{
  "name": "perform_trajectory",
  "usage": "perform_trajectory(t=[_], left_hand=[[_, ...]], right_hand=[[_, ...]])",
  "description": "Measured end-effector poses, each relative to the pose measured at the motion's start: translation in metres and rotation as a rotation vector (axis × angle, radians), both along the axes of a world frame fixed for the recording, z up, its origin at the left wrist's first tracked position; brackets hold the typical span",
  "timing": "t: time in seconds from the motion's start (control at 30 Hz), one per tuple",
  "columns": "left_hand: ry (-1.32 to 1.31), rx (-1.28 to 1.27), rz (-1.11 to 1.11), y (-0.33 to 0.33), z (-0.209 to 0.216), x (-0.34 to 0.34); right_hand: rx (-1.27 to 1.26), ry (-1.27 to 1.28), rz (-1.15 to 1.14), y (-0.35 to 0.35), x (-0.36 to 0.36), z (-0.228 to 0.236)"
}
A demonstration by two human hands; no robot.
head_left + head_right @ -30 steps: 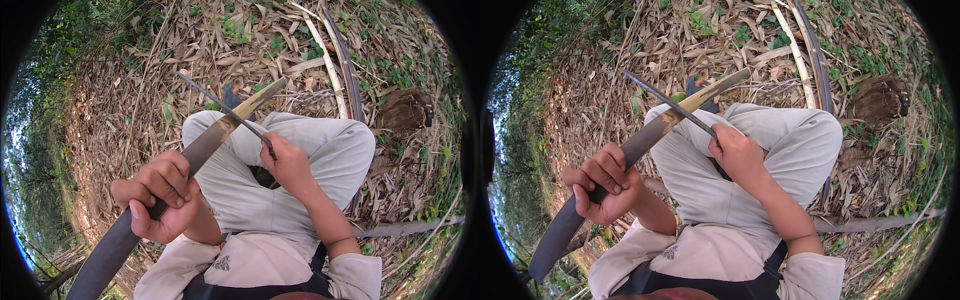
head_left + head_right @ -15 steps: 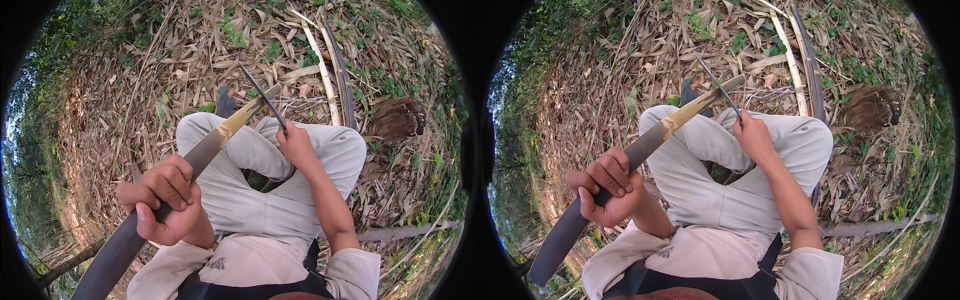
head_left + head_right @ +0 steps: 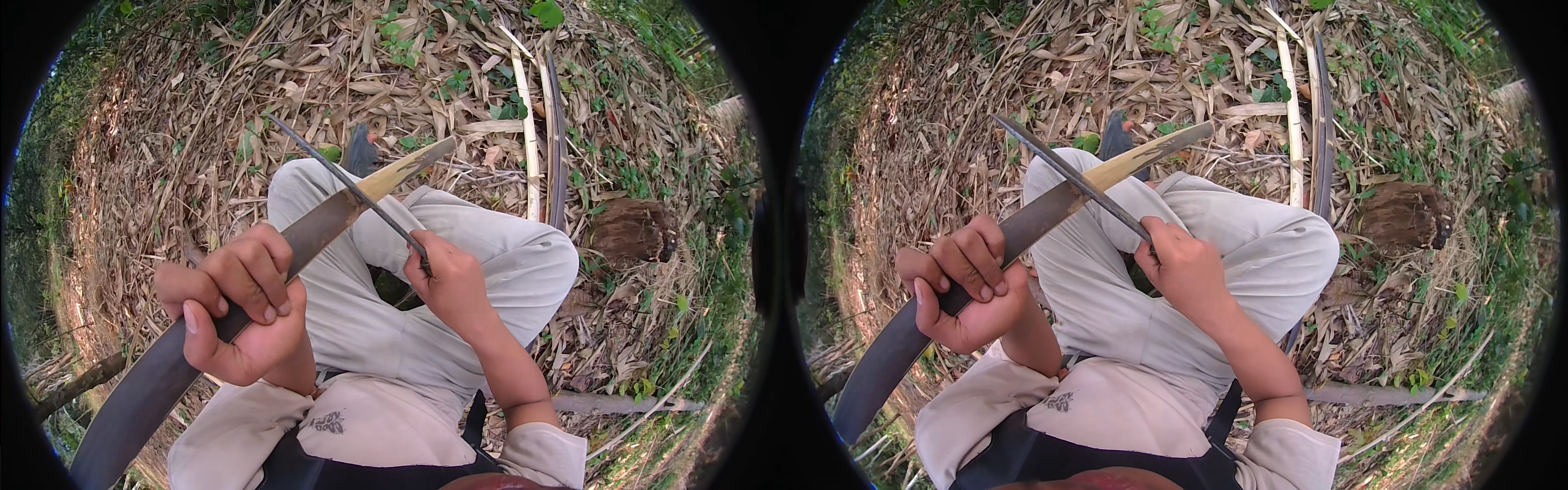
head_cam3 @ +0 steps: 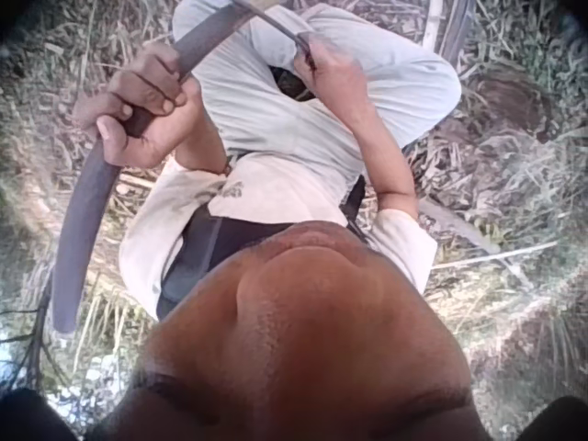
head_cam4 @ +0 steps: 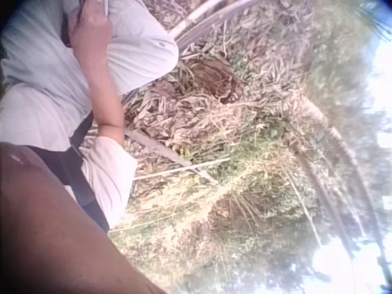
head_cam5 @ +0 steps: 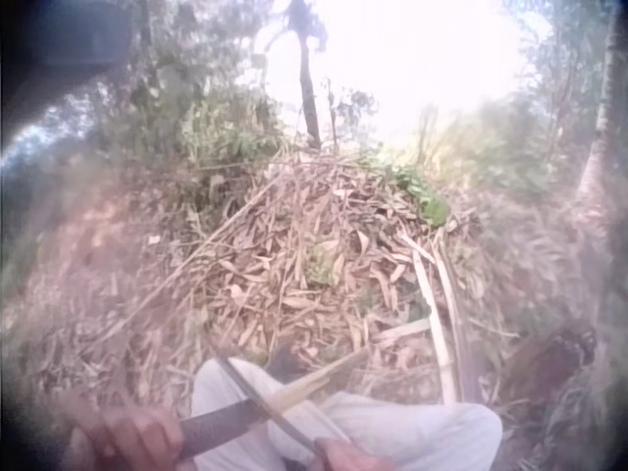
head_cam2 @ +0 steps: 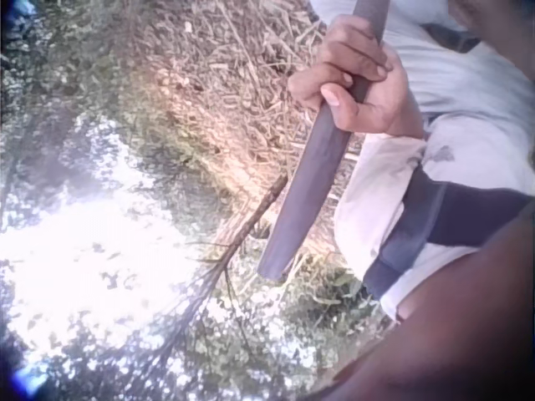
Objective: The person sits cross-legged on the ground and uses a curved blade to sharpen a long bamboo stick. They hold the stick with their left hand and repeatedly scrape the blade along its length to create a pointed tip.
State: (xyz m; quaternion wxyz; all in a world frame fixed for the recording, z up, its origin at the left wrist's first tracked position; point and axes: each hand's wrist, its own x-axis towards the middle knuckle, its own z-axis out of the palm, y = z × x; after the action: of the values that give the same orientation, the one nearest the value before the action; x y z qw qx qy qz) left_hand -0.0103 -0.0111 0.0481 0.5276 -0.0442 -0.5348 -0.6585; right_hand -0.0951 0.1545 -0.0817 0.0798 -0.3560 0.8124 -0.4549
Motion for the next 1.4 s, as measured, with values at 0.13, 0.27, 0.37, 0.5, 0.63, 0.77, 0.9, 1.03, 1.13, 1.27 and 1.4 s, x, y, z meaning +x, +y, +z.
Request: perform_trajectory(t=[0.13, 0.27, 0.37, 0.5, 0.63, 0.77, 0.9, 1.03, 1.13, 1.27, 1.4], left_hand=[[-0.018, 0.013, -0.048, -0.001, -0.002, 0.01], [-0.024, 0.001, -0.054, 0.003, -0.01, 0.018], [-0.004, -0.004, -0.039, -0.004, -0.007, 0.018], [-0.024, 0.054, -0.052, -0.007, -0.012, 0.02], [0.016, 0.056, -0.031, -0.015, -0.017, 0.021], [0.099, 0.128, 0.06, -0.036, -0.022, 0.012], [-0.003, 0.099, 0.152, -0.046, -0.024, 0.024], [-0.14, 0.055, 0.318, -0.032, -0.034, 0.04], [-0.229, 0.001, 0.315, -0.009, -0.042, 0.065], [-0.25, -0.124, 0.186, 0.011, -0.026, 0.089], [-0.162, -0.113, 0.325, -0.009, 0.015, 0.092]], right_hand=[[0.124, -0.102, -0.066, 0.003, -0.024, -0.041], [0.112, -0.143, -0.017, 0.007, -0.009, -0.021], [-0.004, 0.026, 0.055, -0.002, 0.006, 0.0], [0.484, -0.132, -0.18, 0.009, -0.059, -0.077], [0.273, -0.176, -0.091, -0.01, -0.053, -0.059], [0.114, -0.406, -0.178, -0.02, -0.044, -0.086], [-0.001, -0.996, -0.317, -0.026, -0.06, -0.089], [-0.133, -1.289, -0.373, -0.022, -0.076, -0.084], [-0.269, -1.388, -0.326, -0.028, -0.072, -0.08], [-0.486, -1.544, -0.29, -0.049, -0.065, -0.064], [-0.853, -1.685, -0.257, -0.055, -0.056, -0.05]])
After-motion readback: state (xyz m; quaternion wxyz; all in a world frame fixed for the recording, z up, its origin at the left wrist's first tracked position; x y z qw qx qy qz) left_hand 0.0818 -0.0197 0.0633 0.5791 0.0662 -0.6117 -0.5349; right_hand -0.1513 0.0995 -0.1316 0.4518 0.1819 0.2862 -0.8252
